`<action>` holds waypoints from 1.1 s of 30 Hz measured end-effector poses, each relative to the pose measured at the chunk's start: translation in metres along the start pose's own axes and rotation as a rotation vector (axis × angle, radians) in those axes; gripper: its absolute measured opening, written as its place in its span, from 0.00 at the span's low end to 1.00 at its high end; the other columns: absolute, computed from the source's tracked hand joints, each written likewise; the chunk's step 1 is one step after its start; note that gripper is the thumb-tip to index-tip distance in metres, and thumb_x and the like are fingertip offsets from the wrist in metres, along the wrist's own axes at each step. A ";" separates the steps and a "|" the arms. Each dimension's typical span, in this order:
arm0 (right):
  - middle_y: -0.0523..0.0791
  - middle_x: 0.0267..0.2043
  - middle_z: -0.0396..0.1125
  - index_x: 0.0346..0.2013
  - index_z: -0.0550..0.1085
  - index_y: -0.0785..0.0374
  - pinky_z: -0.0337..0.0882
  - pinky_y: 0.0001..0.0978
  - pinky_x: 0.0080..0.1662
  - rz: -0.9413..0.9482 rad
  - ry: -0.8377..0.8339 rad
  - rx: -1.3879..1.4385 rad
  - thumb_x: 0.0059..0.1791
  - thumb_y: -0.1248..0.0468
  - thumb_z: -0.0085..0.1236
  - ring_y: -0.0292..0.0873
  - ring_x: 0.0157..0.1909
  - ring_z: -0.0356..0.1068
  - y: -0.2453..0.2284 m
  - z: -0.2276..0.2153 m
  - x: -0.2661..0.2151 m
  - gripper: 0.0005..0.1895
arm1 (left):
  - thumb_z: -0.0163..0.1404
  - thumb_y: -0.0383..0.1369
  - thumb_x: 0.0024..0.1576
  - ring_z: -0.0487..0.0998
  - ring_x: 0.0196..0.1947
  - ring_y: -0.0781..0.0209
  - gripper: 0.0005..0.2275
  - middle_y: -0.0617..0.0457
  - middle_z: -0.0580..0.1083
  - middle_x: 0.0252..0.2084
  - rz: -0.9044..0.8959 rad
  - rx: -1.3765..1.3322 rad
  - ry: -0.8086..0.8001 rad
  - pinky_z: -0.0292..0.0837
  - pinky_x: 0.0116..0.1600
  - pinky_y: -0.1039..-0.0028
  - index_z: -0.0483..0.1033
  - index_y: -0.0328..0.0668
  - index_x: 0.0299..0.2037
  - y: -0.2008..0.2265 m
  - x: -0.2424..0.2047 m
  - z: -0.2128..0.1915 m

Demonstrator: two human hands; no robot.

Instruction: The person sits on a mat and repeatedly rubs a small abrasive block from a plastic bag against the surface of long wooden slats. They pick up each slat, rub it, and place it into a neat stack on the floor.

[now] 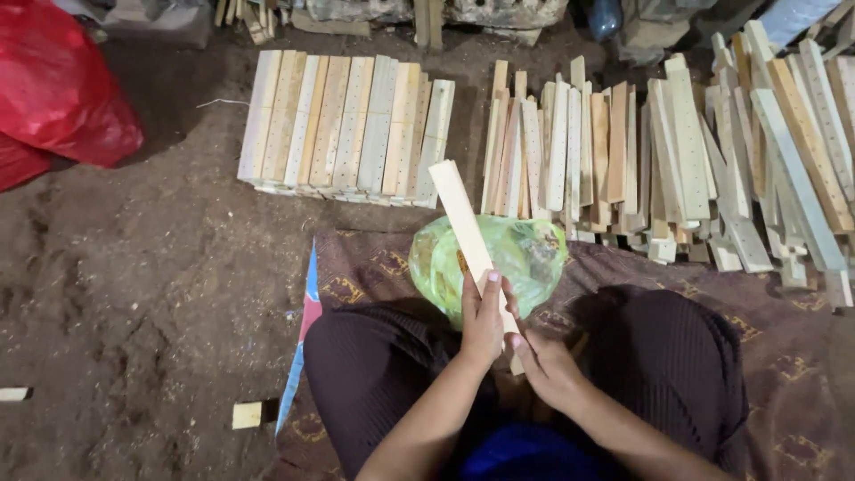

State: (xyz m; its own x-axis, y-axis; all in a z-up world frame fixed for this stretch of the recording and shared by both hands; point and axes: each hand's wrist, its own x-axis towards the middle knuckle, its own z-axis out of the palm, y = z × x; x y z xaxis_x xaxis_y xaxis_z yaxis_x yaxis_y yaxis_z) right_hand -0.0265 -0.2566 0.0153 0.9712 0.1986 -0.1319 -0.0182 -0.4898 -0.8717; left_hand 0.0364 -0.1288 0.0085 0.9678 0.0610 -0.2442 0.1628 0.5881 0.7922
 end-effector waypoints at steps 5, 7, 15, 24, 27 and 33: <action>0.51 0.50 0.73 0.70 0.56 0.65 0.73 0.33 0.44 -0.062 -0.012 0.142 0.55 0.61 0.39 0.43 0.39 0.72 -0.017 0.014 -0.018 0.28 | 0.40 0.36 0.68 0.69 0.21 0.66 0.12 0.52 0.69 0.31 0.093 0.031 -0.079 0.66 0.25 0.79 0.62 0.38 0.56 0.019 -0.020 0.011; 0.49 0.29 0.73 0.68 0.57 0.67 0.72 0.33 0.28 0.005 -0.031 0.098 0.54 0.62 0.41 0.43 0.21 0.70 -0.016 0.014 -0.020 0.27 | 0.40 0.37 0.67 0.69 0.23 0.64 0.11 0.50 0.69 0.30 0.039 0.009 0.020 0.70 0.29 0.73 0.65 0.38 0.52 0.022 -0.025 0.012; 0.58 0.44 0.72 0.66 0.58 0.69 0.75 0.43 0.45 -0.099 0.047 -0.060 0.56 0.60 0.43 0.54 0.43 0.75 -0.003 0.039 -0.015 0.25 | 0.29 0.46 0.69 0.72 0.17 0.59 0.19 0.48 0.70 0.29 -0.061 0.220 0.128 0.68 0.21 0.74 0.66 0.39 0.42 0.002 -0.005 -0.004; 0.55 0.37 0.75 0.45 0.73 0.73 0.75 0.37 0.45 0.022 0.104 0.163 0.53 0.61 0.49 0.52 0.44 0.77 0.027 -0.037 0.091 0.15 | 0.37 0.52 0.67 0.72 0.13 0.58 0.20 0.49 0.70 0.24 -0.148 0.276 0.210 0.69 0.14 0.73 0.65 0.42 0.41 -0.034 0.078 -0.055; 0.49 0.35 0.74 0.41 0.75 0.66 0.75 0.30 0.42 -0.032 0.500 -0.219 0.48 0.66 0.57 0.47 0.40 0.76 0.119 -0.078 0.199 0.09 | 0.38 0.52 0.67 0.71 0.12 0.58 0.19 0.49 0.70 0.23 -0.214 0.255 0.278 0.67 0.15 0.72 0.64 0.42 0.39 -0.040 0.095 -0.065; 0.47 0.45 0.72 0.49 0.78 0.54 0.73 0.38 0.48 -0.104 0.555 -1.165 0.45 0.57 0.61 0.50 0.51 0.72 0.243 -0.138 0.327 0.18 | 0.38 0.52 0.66 0.70 0.10 0.56 0.22 0.48 0.68 0.21 -0.269 0.277 0.307 0.66 0.13 0.71 0.67 0.40 0.34 -0.062 0.118 -0.066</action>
State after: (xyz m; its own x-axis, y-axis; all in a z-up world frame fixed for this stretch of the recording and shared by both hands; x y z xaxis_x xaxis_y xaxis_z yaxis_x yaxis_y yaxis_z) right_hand 0.3193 -0.4274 -0.1745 0.9288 0.0411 0.3684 0.0070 -0.9956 0.0934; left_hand 0.1279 -0.1053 -0.1062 0.7901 0.1959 -0.5808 0.4841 0.3818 0.7873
